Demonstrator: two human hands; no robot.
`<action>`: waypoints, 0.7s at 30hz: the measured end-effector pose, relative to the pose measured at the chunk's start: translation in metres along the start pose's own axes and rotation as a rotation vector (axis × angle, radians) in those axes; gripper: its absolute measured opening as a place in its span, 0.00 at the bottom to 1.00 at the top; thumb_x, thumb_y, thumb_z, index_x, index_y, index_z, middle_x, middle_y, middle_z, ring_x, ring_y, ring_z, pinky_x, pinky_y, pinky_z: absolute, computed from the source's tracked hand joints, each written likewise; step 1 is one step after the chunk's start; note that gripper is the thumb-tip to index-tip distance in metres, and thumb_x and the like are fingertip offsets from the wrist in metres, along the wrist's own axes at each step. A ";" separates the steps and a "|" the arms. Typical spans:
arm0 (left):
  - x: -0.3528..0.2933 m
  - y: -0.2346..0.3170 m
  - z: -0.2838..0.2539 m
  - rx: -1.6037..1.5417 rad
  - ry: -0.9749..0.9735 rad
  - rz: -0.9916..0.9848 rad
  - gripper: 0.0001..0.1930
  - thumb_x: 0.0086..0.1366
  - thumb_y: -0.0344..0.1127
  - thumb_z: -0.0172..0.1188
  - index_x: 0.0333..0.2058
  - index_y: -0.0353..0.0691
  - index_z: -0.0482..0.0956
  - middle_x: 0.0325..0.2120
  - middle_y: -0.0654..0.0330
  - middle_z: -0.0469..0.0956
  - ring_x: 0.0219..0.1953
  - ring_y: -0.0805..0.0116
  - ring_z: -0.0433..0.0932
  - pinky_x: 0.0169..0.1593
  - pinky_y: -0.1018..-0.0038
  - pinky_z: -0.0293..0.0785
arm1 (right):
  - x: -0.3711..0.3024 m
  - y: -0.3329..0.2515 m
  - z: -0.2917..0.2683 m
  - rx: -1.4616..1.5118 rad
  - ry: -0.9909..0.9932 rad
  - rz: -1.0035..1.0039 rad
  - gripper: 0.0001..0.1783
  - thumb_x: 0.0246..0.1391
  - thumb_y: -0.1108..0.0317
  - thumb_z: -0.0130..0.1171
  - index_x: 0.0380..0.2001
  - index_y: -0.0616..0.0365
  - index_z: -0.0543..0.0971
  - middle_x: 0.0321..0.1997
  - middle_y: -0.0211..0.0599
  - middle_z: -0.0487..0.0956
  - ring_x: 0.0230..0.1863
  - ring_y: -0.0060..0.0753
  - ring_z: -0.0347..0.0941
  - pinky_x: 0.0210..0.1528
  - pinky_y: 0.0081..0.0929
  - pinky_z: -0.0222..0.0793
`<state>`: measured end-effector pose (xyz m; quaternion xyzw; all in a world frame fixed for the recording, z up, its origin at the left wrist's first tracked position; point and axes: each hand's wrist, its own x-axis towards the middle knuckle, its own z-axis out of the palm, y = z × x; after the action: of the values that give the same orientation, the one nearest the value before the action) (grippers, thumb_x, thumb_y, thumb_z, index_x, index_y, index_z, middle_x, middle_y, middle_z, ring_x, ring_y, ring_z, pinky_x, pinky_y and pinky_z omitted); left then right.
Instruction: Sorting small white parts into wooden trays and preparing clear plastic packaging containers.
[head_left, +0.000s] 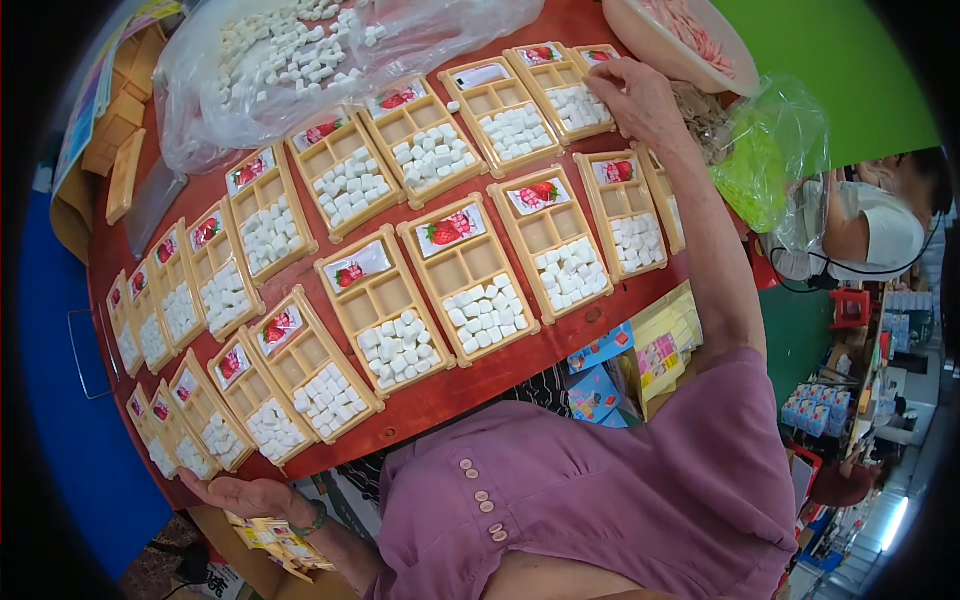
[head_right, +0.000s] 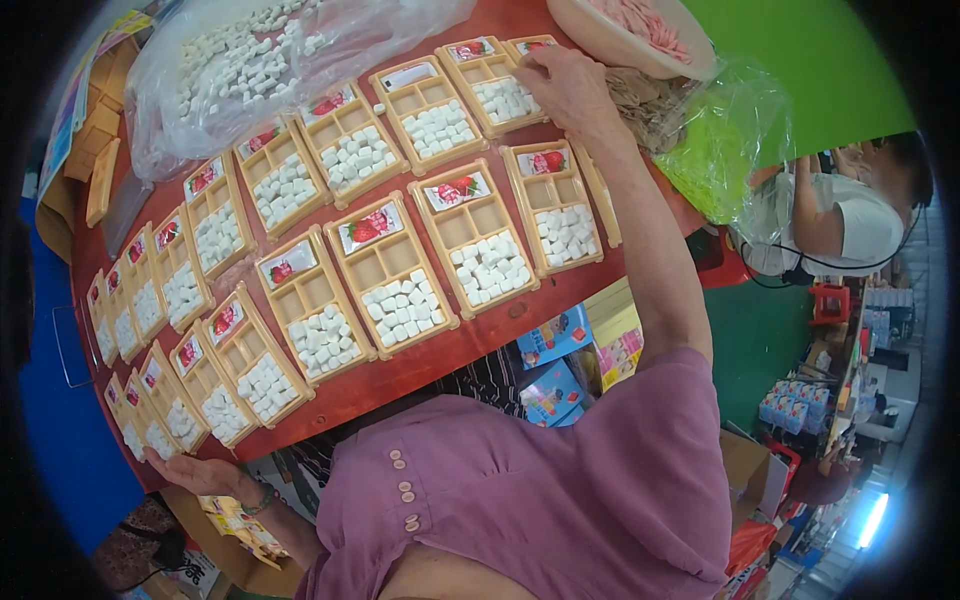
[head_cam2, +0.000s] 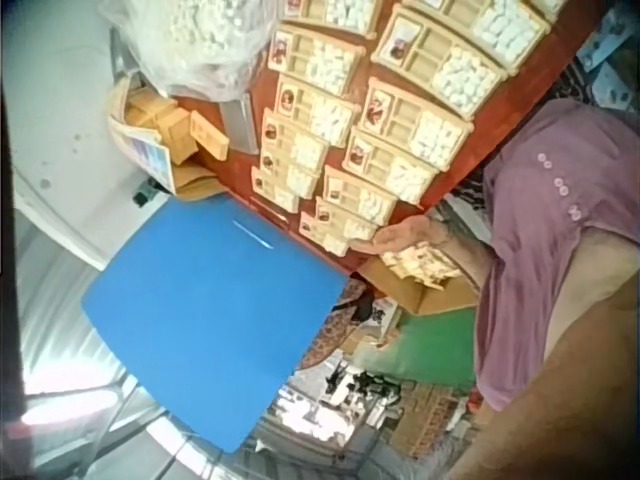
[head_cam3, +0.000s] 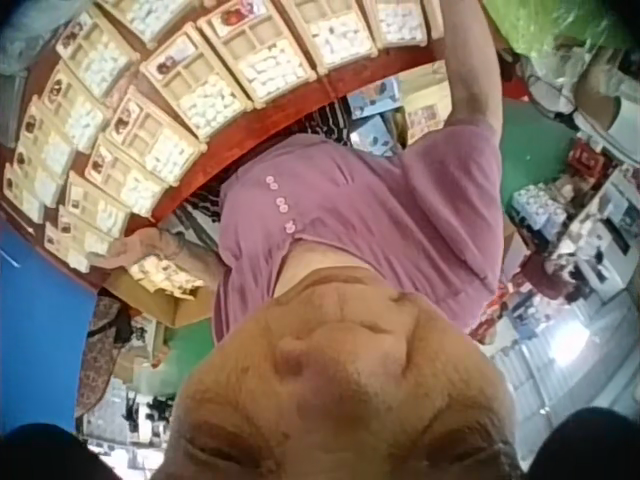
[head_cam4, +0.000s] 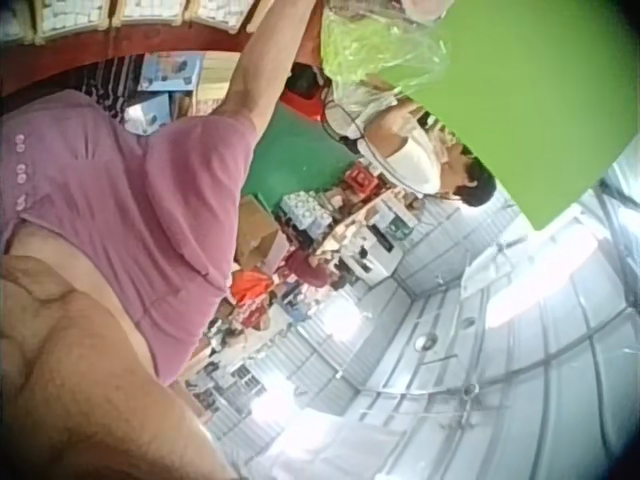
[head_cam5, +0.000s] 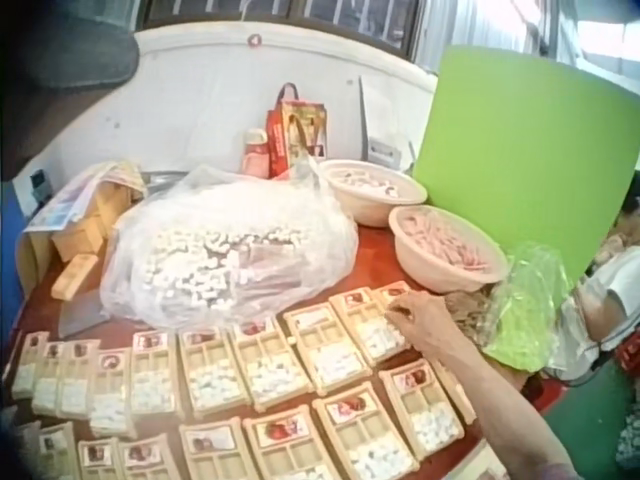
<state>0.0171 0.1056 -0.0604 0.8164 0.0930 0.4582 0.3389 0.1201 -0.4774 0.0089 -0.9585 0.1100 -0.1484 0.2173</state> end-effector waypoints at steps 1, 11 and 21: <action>0.000 0.004 0.000 0.011 -0.002 -0.001 0.28 0.76 0.48 0.38 0.61 0.29 0.63 0.62 0.51 0.64 0.64 0.60 0.61 0.67 0.65 0.55 | 0.002 -0.002 0.000 -0.002 -0.004 0.000 0.15 0.56 0.63 0.60 0.40 0.65 0.79 0.28 0.37 0.79 0.20 0.25 0.72 0.23 0.25 0.66; 0.002 0.002 0.000 -0.052 -0.015 -0.095 0.29 0.75 0.50 0.37 0.61 0.29 0.63 0.63 0.50 0.62 0.64 0.60 0.61 0.65 0.65 0.59 | 0.023 0.018 0.006 0.049 -0.120 0.081 0.13 0.56 0.66 0.59 0.38 0.66 0.80 0.28 0.29 0.78 0.31 0.19 0.71 0.37 0.21 0.68; 0.005 -0.021 -0.016 0.030 -0.046 0.081 0.29 0.75 0.51 0.37 0.60 0.28 0.63 0.61 0.48 0.64 0.46 0.64 0.67 0.49 0.71 0.68 | 0.025 0.003 -0.007 0.471 -0.068 0.018 0.15 0.64 0.61 0.53 0.45 0.63 0.79 0.31 0.23 0.75 0.32 0.14 0.67 0.36 0.15 0.64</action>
<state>0.0099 0.1315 -0.0647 0.8349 0.0588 0.4511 0.3097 0.1405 -0.4899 0.0197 -0.8848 0.0737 -0.1355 0.4397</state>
